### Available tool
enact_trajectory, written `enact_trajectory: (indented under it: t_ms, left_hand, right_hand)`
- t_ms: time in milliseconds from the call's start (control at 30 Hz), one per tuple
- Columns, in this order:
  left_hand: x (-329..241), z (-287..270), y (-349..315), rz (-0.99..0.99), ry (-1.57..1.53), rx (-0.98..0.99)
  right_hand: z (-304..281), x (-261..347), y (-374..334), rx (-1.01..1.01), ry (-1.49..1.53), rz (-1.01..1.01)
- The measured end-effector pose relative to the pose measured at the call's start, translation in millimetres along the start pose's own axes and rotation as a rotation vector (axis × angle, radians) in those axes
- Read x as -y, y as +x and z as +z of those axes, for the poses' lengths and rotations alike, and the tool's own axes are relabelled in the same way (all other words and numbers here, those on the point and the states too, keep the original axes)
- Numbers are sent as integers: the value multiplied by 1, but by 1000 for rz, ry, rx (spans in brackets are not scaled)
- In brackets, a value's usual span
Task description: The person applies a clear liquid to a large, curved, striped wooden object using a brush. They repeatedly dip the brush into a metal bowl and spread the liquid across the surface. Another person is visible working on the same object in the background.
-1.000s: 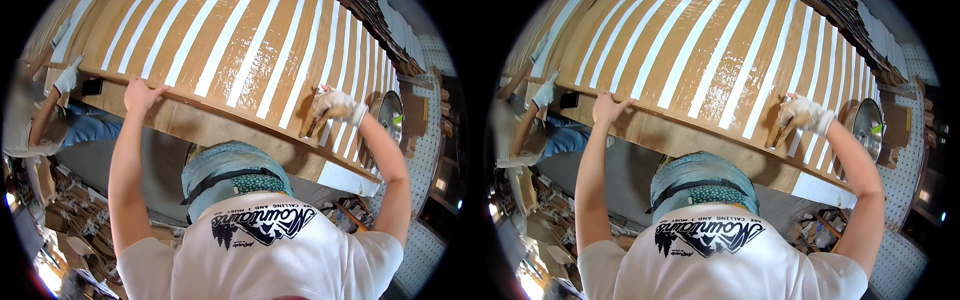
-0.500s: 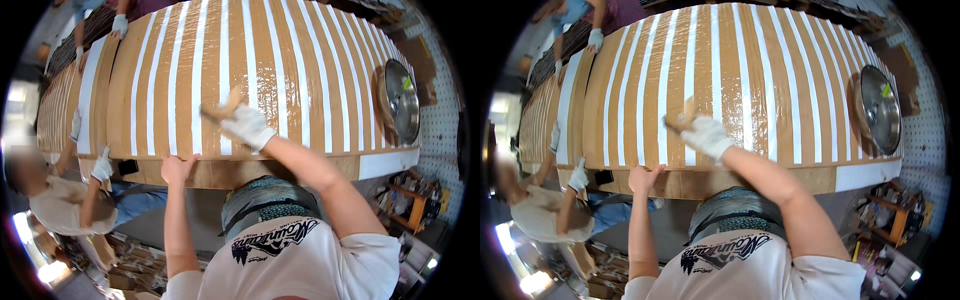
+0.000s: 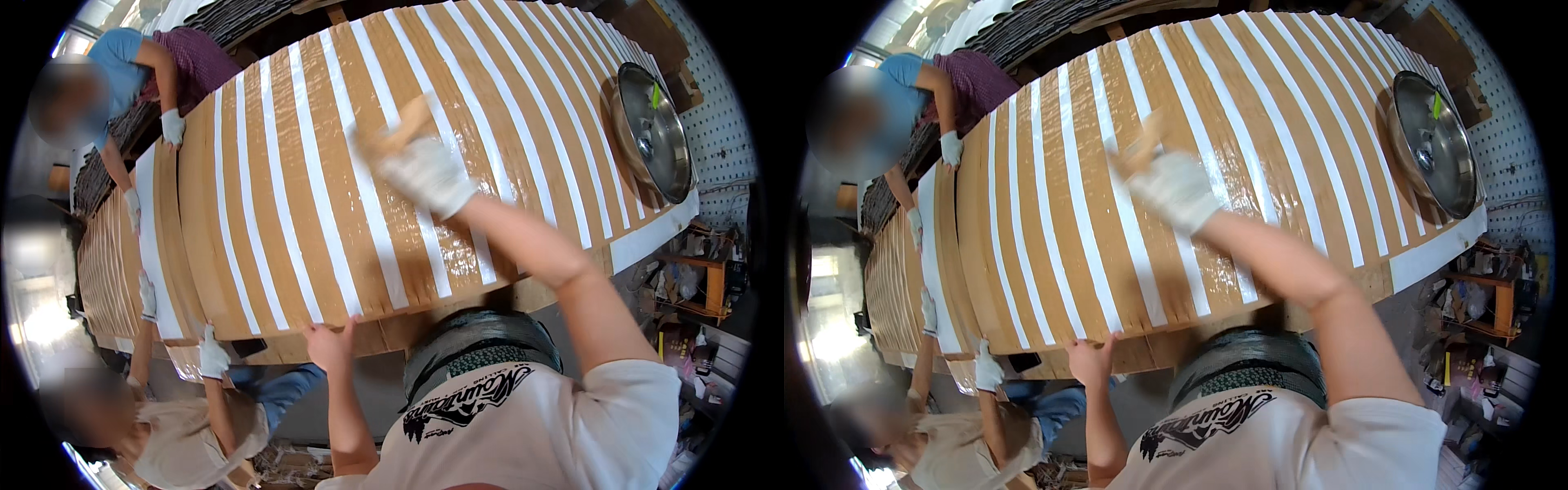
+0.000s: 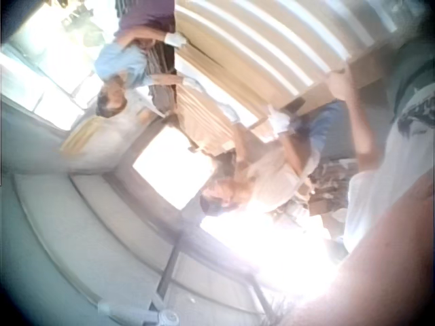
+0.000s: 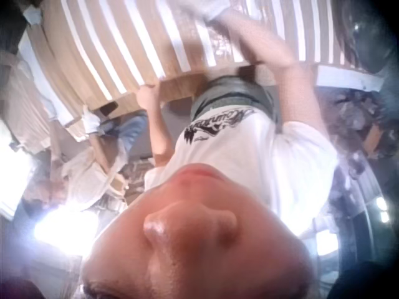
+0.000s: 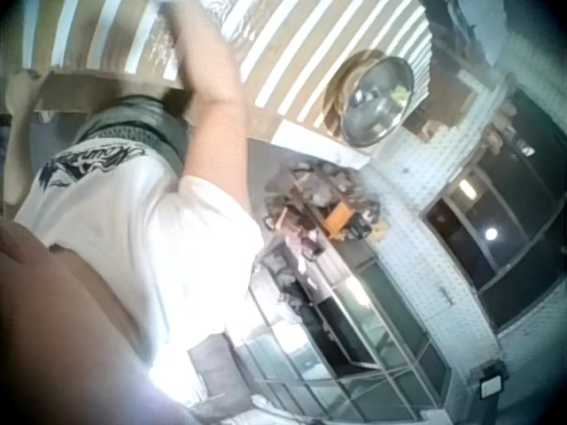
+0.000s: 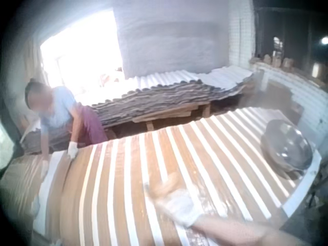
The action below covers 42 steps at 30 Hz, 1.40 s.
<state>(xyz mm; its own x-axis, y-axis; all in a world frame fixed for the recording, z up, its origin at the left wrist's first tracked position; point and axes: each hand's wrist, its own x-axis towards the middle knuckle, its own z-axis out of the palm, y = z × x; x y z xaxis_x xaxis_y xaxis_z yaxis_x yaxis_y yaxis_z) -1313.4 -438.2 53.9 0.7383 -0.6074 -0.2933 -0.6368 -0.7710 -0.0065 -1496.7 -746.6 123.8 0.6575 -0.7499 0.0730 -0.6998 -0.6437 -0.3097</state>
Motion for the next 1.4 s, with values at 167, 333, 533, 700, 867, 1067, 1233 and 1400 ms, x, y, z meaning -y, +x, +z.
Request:
enact_trajectory:
  t_ms: [167,333,533,700,867,1067,1233,1400]
  left_hand:
    - [-4,-10,2,-20,46,38]
    - [3,-2,-3,24,21,-44]
    - [10,12,-5,54,-21,-60]
    - [1,5,4,23,-69,-15]
    - [12,12,4,34,-54,-57]
    - [18,18,8,27,-45,-20]
    - [23,31,1,83,-70,-70]
    - [22,27,11,152,-25,-89]
  right_hand:
    - [61,54,58,253,476,110]
    - [10,-123,98,-254,612,438]
    - [-30,-237,144,-421,71,551]
    - [3,-65,210,-39,269,138]
    - [31,11,223,224,435,-115]
    - [21,-210,266,-328,777,572]
    - [-31,-310,255,-529,46,665]
    - [-5,-178,301,-295,305,375]
